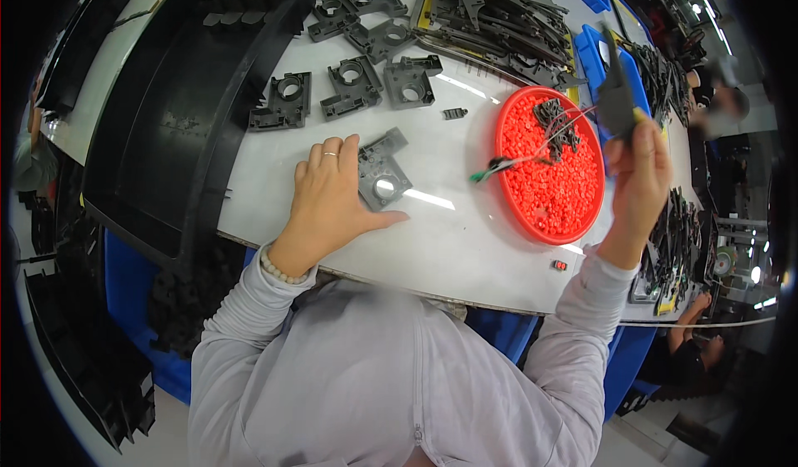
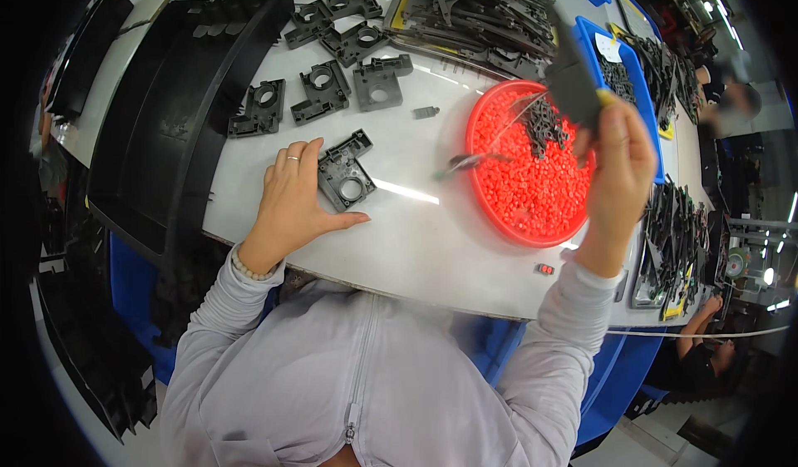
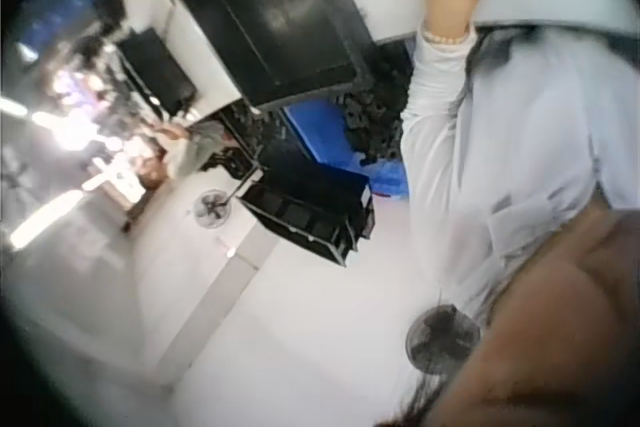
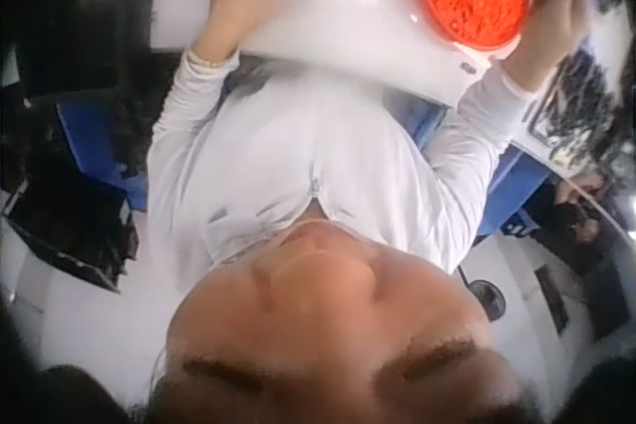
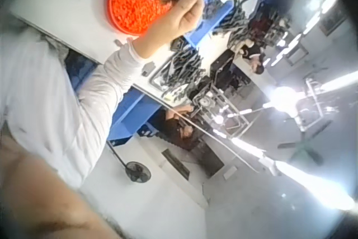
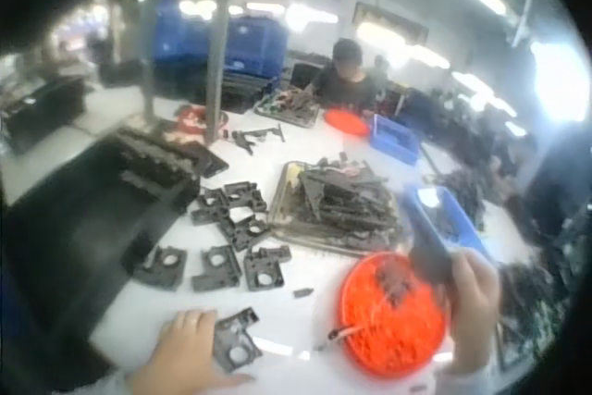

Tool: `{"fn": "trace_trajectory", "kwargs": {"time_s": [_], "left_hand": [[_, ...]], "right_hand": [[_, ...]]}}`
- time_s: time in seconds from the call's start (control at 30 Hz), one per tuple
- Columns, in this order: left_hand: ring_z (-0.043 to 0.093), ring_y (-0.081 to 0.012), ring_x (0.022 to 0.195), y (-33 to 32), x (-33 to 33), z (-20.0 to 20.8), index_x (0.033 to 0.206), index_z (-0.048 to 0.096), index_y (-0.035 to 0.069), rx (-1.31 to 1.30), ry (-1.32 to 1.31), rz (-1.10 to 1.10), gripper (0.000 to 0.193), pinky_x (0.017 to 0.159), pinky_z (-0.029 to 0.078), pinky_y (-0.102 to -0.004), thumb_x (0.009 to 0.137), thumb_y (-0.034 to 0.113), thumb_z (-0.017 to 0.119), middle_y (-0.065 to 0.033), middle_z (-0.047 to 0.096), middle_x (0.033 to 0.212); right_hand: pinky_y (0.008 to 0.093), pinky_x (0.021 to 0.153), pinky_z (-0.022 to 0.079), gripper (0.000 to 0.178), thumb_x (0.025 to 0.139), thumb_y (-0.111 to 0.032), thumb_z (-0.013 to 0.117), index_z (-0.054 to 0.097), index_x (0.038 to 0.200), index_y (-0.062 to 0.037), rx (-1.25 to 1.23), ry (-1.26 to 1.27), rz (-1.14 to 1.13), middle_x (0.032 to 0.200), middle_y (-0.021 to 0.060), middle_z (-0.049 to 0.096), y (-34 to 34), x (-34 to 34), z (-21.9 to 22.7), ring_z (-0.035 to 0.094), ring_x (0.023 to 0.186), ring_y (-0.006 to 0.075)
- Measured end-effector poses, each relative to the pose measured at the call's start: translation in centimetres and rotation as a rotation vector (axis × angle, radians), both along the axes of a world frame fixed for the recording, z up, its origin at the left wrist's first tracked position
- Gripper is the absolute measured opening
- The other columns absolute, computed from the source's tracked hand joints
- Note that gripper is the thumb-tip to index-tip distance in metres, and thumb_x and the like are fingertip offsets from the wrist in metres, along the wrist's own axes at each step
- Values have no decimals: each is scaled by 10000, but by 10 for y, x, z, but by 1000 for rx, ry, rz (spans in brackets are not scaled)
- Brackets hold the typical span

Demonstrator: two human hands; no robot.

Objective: The person assembles device components by inserting wires, small switches, and button inserts into plastic housings, fitting cover pieces over them, and placing completed assemblies into a storage bin.

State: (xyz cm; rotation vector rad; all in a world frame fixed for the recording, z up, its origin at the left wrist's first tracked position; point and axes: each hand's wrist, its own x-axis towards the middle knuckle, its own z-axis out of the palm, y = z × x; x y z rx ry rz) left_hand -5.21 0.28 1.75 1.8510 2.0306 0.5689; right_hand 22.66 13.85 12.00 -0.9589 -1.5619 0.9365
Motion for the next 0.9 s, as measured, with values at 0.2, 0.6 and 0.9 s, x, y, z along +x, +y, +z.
{"fn": "trace_trajectory", "kwargs": {"time_s": [0.2,0.6,0.9], "left_hand": [[413,-326,1118,0,5,-5,1250,370,-31,-57,17,-32,881,925,340,-428,558,289,810,-188,430,1196],[428,-220,1193,4,5,8,1323,320,19,118,-1175,-300,790,1024,335,-371,635,72,704,-116,444,1240],[559,-280,937,16,0,-12,1348,353,52,125,-2074,1,731,734,496,-398,878,609,304,-169,532,1114]], "right_hand": [[189,484,374,223,937,-121,489,588,1053,42,-134,11,106,699,30,578,-52,-16,-52,488,556,59],[215,591,461,183,850,-22,589,582,1025,31,-258,-41,318,865,58,658,-79,-47,-78,574,680,72],[199,592,418,182,881,-45,558,563,1055,4,-415,240,440,845,8,602,-81,-42,-81,512,680,45]]}}
